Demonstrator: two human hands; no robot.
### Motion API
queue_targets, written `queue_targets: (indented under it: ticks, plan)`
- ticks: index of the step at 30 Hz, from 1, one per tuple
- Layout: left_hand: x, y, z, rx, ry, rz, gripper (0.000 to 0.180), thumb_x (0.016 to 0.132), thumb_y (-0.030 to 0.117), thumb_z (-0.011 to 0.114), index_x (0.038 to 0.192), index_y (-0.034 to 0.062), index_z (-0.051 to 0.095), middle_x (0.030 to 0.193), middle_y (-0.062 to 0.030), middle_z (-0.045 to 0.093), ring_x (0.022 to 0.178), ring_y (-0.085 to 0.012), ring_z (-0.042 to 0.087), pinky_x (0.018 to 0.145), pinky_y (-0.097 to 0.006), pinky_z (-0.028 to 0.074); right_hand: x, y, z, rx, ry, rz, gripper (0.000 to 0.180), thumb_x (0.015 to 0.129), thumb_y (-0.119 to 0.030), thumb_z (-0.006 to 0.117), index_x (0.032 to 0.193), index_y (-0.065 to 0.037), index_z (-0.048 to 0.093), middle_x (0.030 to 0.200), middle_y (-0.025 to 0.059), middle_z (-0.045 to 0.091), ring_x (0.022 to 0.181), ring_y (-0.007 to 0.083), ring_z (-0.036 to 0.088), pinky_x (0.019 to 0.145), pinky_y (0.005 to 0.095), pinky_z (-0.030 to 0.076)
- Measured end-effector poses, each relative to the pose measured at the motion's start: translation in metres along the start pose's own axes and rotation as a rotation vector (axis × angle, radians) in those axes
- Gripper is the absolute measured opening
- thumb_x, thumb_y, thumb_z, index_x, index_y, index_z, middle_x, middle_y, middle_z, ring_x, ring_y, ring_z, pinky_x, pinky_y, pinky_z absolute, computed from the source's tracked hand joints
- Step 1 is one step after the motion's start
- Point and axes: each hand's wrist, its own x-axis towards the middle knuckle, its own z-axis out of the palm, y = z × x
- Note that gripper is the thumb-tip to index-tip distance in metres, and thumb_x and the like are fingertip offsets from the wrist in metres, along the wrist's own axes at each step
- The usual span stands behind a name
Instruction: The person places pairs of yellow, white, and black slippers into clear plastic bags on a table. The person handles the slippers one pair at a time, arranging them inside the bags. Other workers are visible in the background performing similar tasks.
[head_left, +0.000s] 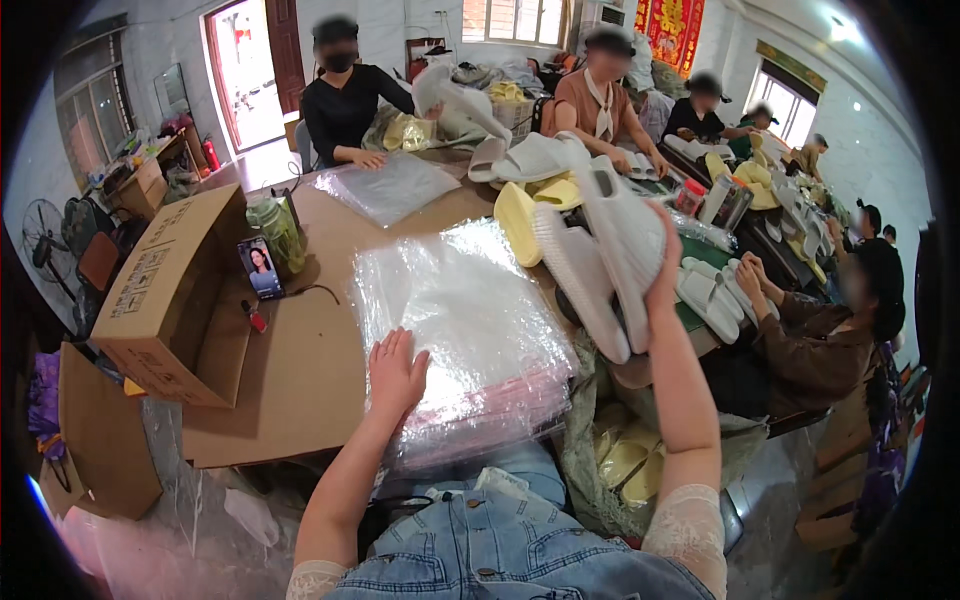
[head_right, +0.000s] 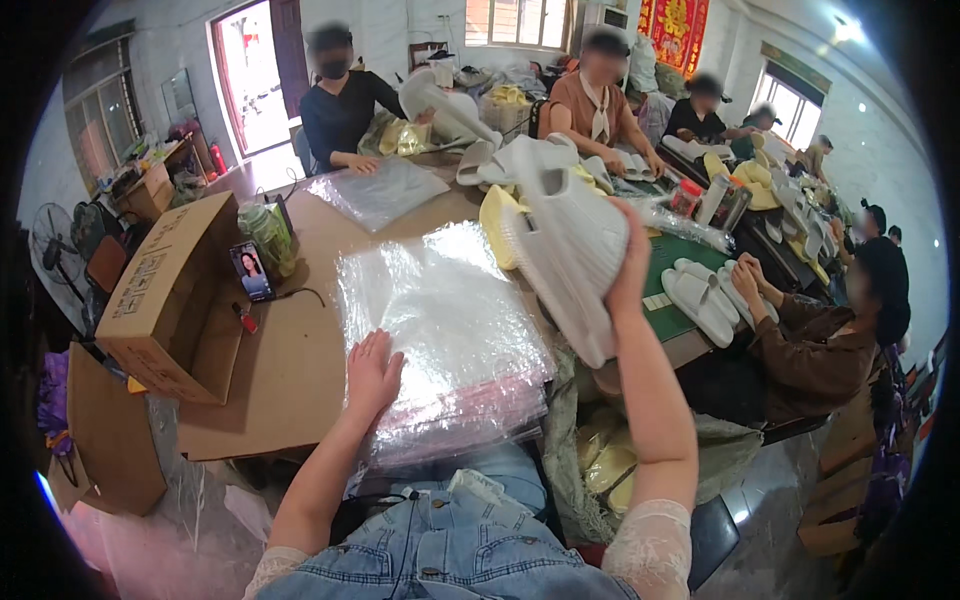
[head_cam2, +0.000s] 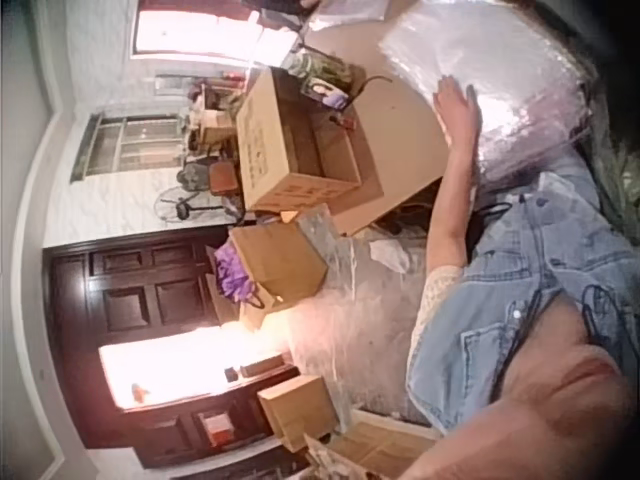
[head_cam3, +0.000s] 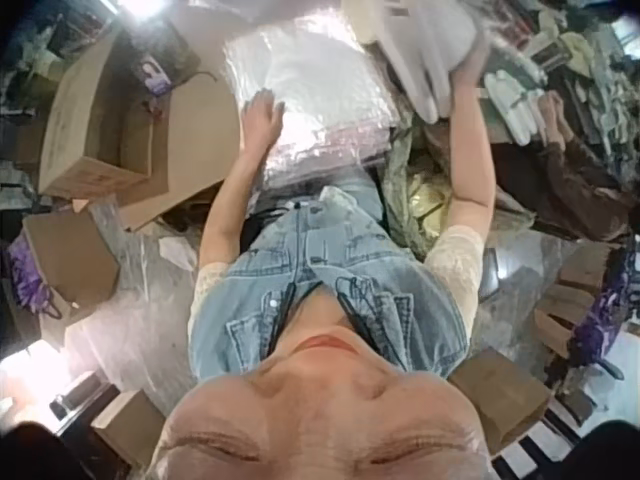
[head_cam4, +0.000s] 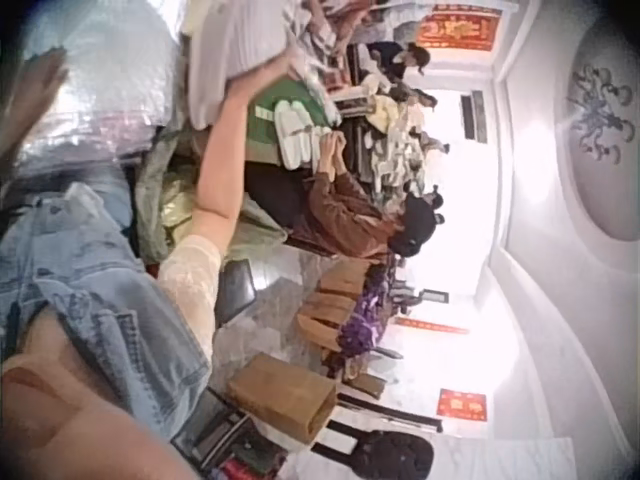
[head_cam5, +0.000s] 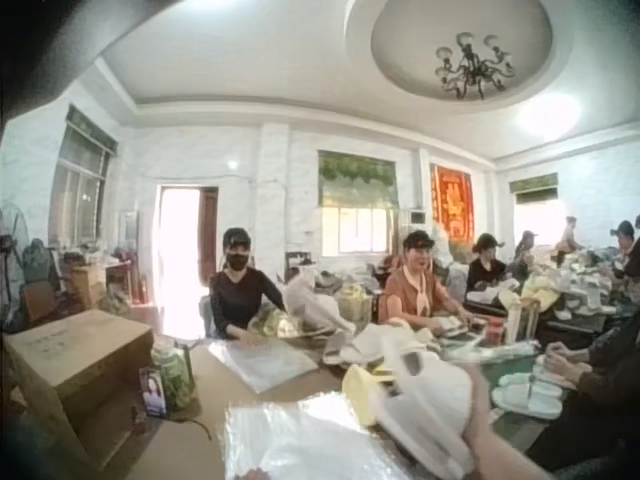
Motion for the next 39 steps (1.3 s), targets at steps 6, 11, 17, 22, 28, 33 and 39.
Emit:
queue_targets:
  ticks: [6, 11, 17, 22, 28, 33, 39]
  plan:
    - [0.002, 0.006, -0.005, 0.014, -0.003, 0.003, 0.054, 0.095, 0.036, 0.06, 0.134, -0.0008, 0.056, 0.143, -0.021, 0.055, 0.139, -0.0358, 0.045, 0.118, -0.051, 0.026, -0.04, 0.041, 0.095, -0.165, -0.128, -0.027, 0.032, 0.086, 0.007, 0.061, 0.117, -0.001, 0.064, 0.107, 0.0038, 0.067, 0.1, 0.0121, 0.059, 0.09, 0.0275, 0.048]
    - [0.002, 0.0, -0.004, 0.03, -0.07, 0.018, 0.054, 0.093, 0.033, 0.062, 0.136, 0.002, 0.055, 0.142, -0.0199, 0.055, 0.138, -0.0363, 0.045, 0.117, -0.051, 0.029, -0.113, 0.078, 0.136, -0.46, -0.328, -0.091, 0.024, 0.081, 0.002, 0.062, 0.101, -0.008, 0.071, 0.107, 0.0122, 0.063, 0.107, 0.0301, 0.058, 0.094, 0.0394, 0.048]
    - [-0.004, -0.026, 0.012, 0.005, 0.141, 0.32, 0.061, 0.086, 0.035, 0.069, 0.137, 0.0037, 0.056, 0.141, -0.0192, 0.056, 0.13, -0.0368, 0.054, 0.114, -0.051, 0.034, -0.17, 0.081, 0.139, -0.661, -0.519, -0.225, 0.018, 0.082, -0.002, 0.065, 0.098, -0.01, 0.069, 0.115, 0.0149, 0.058, 0.115, 0.0365, 0.052, 0.097, 0.0467, 0.045]
    - [0.0, 0.003, -0.009, 0.063, -0.099, 0.045, 0.065, 0.08, 0.041, 0.072, 0.133, 0.006, 0.06, 0.139, -0.0171, 0.057, 0.135, -0.0346, 0.047, 0.118, -0.049, 0.028, -0.17, 0.084, 0.122, -0.799, -0.353, -0.129, 0.026, 0.081, -0.014, 0.072, 0.105, -0.008, 0.064, 0.114, 0.0169, 0.056, 0.112, 0.0381, 0.051, 0.097, 0.0474, 0.044]
    - [0.001, -0.005, -0.004, 0.025, -0.115, 0.042, 0.063, 0.078, 0.044, 0.073, 0.131, 0.0104, 0.064, 0.142, -0.0149, 0.056, 0.138, -0.0333, 0.042, 0.12, -0.049, 0.024, -0.168, 0.102, 0.107, -1.07, -0.665, 0.073, 0.04, 0.081, -0.034, 0.075, 0.109, -0.006, 0.065, 0.114, 0.0172, 0.057, 0.109, 0.0387, 0.053, 0.088, 0.05, 0.047]
    - [0.004, 0.003, -0.008, 0.002, -0.121, 0.027, 0.061, 0.078, 0.041, 0.073, 0.129, 0.0093, 0.065, 0.14, -0.016, 0.057, 0.136, -0.0345, 0.045, 0.12, -0.049, 0.026, -0.151, 0.139, 0.11, -0.844, -0.835, 0.088, 0.037, 0.081, -0.036, 0.072, 0.094, -0.001, 0.068, 0.1, 0.0196, 0.064, 0.098, 0.04, 0.063, 0.081, 0.0517, 0.051]
    - [0.001, 0.0, -0.006, 0.058, -0.098, 0.03, 0.071, 0.08, 0.046, 0.071, 0.138, 0.0064, 0.058, 0.15, -0.0213, 0.048, 0.143, -0.0358, 0.039, 0.121, -0.05, 0.024, -0.152, 0.126, 0.084, -0.796, -0.57, 0.167, 0.028, 0.082, -0.026, 0.069, 0.08, 0.002, 0.069, 0.082, 0.0238, 0.067, 0.082, 0.0427, 0.066, 0.075, 0.0499, 0.051]
